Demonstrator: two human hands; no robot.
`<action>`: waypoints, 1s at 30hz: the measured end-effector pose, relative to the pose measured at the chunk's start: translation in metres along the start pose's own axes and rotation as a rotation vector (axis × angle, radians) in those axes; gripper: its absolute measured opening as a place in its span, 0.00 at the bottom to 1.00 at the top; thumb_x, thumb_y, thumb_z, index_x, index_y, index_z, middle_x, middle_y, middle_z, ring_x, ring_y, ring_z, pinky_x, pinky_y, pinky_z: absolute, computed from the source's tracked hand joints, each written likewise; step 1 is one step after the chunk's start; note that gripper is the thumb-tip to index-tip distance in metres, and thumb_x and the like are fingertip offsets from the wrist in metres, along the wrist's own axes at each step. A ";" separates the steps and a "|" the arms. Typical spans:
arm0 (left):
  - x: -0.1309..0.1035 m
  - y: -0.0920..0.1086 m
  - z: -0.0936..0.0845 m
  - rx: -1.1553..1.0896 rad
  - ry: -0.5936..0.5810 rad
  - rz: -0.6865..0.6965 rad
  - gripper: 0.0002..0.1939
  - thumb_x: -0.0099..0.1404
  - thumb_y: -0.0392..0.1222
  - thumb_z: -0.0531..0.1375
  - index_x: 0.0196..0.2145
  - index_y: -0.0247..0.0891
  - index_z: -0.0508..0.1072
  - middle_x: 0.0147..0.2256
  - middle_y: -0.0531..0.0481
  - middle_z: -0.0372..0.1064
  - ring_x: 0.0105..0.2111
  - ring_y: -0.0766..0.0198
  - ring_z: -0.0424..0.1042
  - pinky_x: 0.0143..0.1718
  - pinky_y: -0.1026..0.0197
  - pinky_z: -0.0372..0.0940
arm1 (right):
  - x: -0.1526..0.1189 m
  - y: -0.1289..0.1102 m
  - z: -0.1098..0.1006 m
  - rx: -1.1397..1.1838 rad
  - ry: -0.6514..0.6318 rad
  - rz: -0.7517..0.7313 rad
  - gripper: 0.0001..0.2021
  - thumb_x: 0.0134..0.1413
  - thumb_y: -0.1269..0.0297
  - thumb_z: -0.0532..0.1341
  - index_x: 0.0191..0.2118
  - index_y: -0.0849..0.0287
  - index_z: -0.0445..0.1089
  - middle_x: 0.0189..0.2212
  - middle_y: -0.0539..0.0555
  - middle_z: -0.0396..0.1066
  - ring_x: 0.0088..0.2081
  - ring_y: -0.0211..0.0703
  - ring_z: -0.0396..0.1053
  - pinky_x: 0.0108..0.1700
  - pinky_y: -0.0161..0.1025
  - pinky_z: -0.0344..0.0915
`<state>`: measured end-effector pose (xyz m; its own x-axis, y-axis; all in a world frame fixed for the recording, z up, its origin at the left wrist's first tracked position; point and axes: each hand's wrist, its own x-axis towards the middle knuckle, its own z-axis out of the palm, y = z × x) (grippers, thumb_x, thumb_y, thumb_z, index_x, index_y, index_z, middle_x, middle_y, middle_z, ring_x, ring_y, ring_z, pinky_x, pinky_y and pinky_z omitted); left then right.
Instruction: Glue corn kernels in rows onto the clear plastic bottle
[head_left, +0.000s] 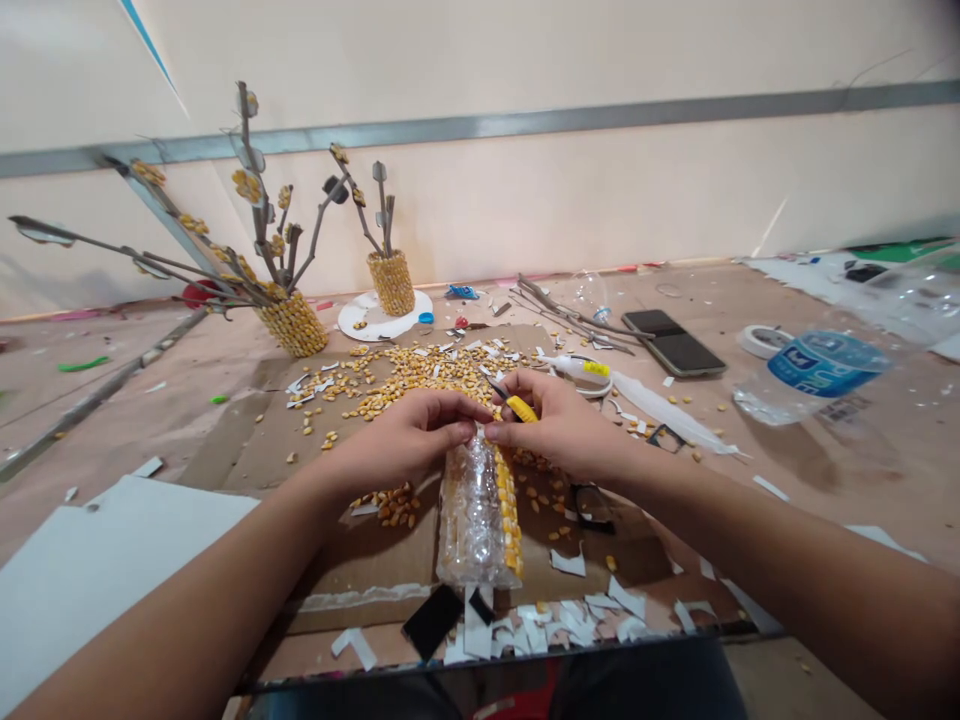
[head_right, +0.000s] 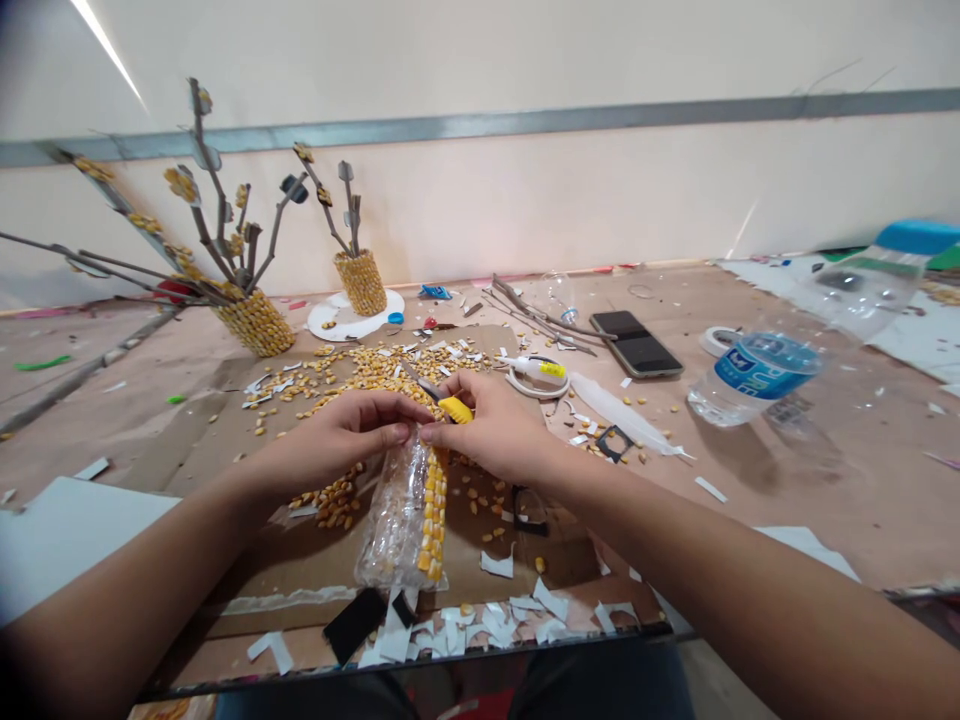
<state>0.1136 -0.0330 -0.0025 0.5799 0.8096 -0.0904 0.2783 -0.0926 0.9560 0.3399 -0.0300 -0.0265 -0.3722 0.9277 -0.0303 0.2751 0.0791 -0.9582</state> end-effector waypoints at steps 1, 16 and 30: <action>0.000 0.000 0.000 0.010 -0.003 -0.001 0.10 0.70 0.41 0.64 0.47 0.39 0.82 0.46 0.44 0.84 0.47 0.56 0.80 0.56 0.50 0.71 | 0.000 -0.001 0.000 0.001 0.006 0.005 0.19 0.46 0.56 0.73 0.40 0.55 0.68 0.31 0.46 0.68 0.34 0.42 0.64 0.37 0.39 0.62; -0.003 0.002 -0.002 0.035 0.066 -0.069 0.11 0.67 0.46 0.68 0.45 0.40 0.83 0.45 0.45 0.83 0.43 0.58 0.79 0.48 0.56 0.73 | 0.000 -0.008 -0.021 -0.195 0.058 -0.122 0.09 0.58 0.57 0.65 0.36 0.57 0.70 0.28 0.48 0.69 0.29 0.39 0.63 0.33 0.38 0.59; -0.009 0.004 -0.016 -0.033 0.176 -0.070 0.15 0.63 0.48 0.72 0.45 0.39 0.82 0.43 0.44 0.83 0.45 0.56 0.80 0.50 0.54 0.74 | -0.001 0.004 -0.063 -0.608 -0.444 -0.166 0.06 0.49 0.74 0.66 0.29 0.55 0.75 0.23 0.45 0.70 0.27 0.40 0.67 0.31 0.37 0.58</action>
<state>0.0974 -0.0311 0.0061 0.4161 0.9027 -0.1097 0.2862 -0.0155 0.9581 0.3973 -0.0079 -0.0127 -0.7370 0.6624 -0.1343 0.5752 0.5104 -0.6392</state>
